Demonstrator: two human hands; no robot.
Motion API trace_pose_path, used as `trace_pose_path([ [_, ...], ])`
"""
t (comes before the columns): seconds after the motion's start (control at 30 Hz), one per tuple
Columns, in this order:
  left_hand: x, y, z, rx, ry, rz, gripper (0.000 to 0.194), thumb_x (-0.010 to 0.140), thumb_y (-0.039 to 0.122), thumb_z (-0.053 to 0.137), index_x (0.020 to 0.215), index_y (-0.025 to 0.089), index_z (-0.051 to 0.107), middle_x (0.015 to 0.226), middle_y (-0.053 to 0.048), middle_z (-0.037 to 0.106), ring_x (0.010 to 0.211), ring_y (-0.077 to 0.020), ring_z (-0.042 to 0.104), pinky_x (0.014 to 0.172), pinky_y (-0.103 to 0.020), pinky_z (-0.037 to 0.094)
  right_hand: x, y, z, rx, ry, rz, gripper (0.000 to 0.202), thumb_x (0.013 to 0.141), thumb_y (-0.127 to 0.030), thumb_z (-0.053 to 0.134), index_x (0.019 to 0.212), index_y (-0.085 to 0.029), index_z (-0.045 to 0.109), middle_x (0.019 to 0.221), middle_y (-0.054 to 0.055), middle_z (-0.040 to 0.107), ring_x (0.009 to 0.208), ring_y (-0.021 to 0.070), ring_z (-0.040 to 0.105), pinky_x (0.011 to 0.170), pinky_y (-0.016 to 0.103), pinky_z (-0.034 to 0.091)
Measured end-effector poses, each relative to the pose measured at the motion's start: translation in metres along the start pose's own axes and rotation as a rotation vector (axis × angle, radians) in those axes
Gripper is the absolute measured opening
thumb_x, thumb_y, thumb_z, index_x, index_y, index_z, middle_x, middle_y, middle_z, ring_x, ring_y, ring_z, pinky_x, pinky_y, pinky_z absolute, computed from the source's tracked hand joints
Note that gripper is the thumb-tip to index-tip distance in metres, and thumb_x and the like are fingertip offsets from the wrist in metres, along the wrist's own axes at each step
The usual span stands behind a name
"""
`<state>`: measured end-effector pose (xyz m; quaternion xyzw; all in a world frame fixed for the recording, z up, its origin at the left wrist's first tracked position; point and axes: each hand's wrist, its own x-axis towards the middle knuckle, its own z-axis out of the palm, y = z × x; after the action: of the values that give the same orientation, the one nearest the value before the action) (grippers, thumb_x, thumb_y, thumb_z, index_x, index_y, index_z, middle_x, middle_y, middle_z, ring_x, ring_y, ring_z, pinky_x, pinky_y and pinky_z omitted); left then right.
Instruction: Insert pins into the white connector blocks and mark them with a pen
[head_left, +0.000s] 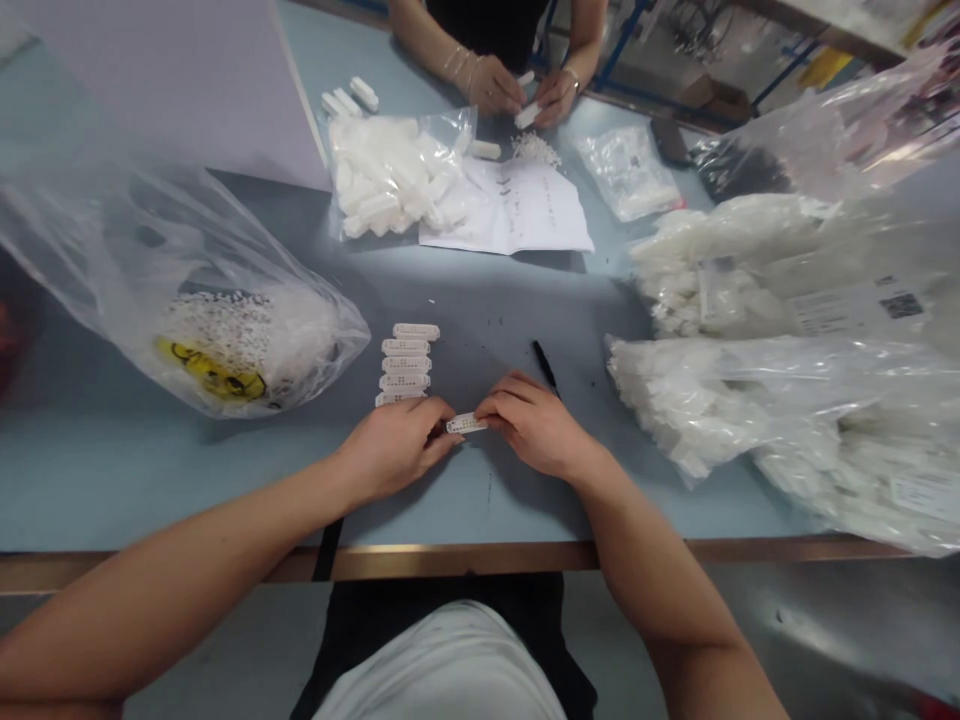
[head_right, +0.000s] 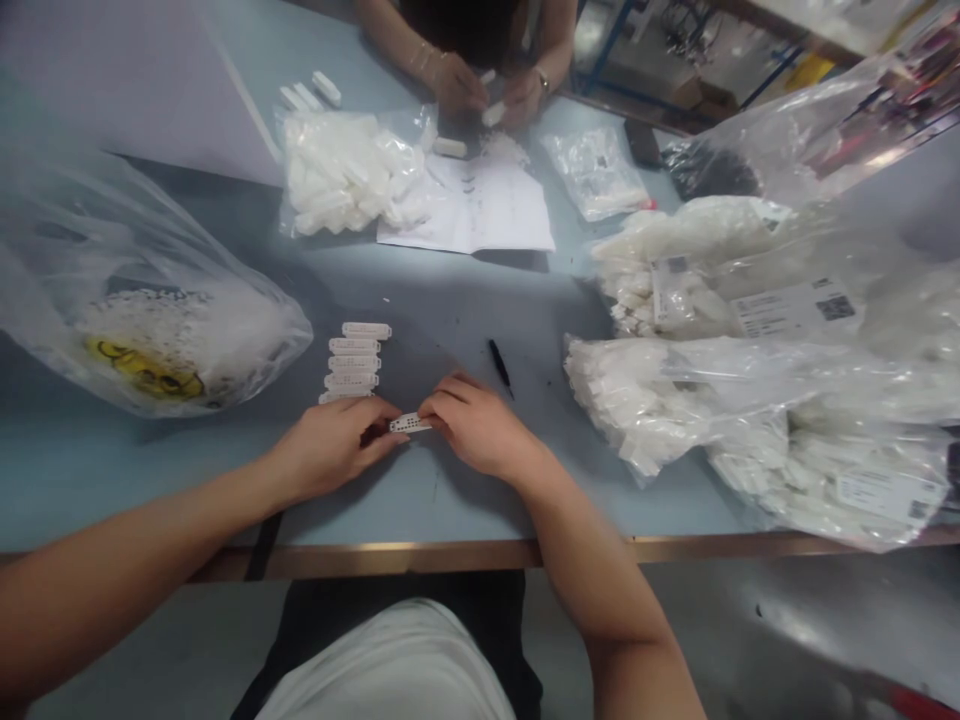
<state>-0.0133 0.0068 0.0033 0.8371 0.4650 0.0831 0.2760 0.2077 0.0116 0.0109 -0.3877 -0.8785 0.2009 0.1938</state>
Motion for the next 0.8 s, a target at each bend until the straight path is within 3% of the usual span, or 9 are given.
trace_pose_path([
  [0.3, 0.000, 0.000, 0.000, 0.008, 0.005, 0.010, 0.025, 0.088, 0.043, 0.052, 0.096, 0.021, 0.060, 0.081, -0.001, 0.067, 0.074, -0.0165, 0.062, 0.066, -0.027, 0.042, 0.002, 0.000, -0.002, -0.003, -0.011, -0.001, 0.014, 0.090, -0.015, 0.053, 0.087, -0.019, 0.066, 0.078, 0.004, 0.062, 0.081, 0.0167, 0.053, 0.075, 0.028, 0.046],
  [0.5, 0.000, -0.001, 0.000, 0.001, -0.003, 0.007, 0.026, 0.088, 0.044, 0.051, 0.096, 0.021, 0.059, 0.080, 0.000, 0.067, 0.073, -0.0166, 0.062, 0.066, -0.027, 0.042, -0.005, -0.001, -0.012, -0.071, 0.065, -0.059, 0.016, 0.092, -0.022, 0.052, 0.096, -0.020, 0.068, 0.084, 0.005, 0.063, 0.079, 0.0156, 0.053, 0.074, 0.028, 0.046],
  [0.7, 0.000, -0.002, 0.002, 0.006, -0.002, 0.006, 0.025, 0.088, 0.043, 0.050, 0.096, 0.021, 0.060, 0.081, -0.001, 0.067, 0.073, -0.0164, 0.061, 0.067, -0.028, 0.042, -0.010, -0.005, -0.017, -0.322, -0.071, -0.161, 0.021, 0.092, -0.030, 0.052, 0.108, -0.025, 0.066, 0.081, 0.004, 0.061, 0.081, 0.0175, 0.051, 0.076, 0.032, 0.043],
  [0.8, 0.000, -0.001, 0.001, 0.008, -0.008, -0.003, 0.027, 0.088, 0.044, 0.050, 0.096, 0.020, 0.061, 0.082, -0.002, 0.067, 0.073, -0.0167, 0.061, 0.067, -0.028, 0.043, -0.010, -0.003, -0.016, -0.295, -0.064, -0.161, 0.021, 0.092, -0.031, 0.053, 0.107, -0.026, 0.066, 0.083, 0.004, 0.062, 0.083, 0.0175, 0.052, 0.077, 0.033, 0.044],
])
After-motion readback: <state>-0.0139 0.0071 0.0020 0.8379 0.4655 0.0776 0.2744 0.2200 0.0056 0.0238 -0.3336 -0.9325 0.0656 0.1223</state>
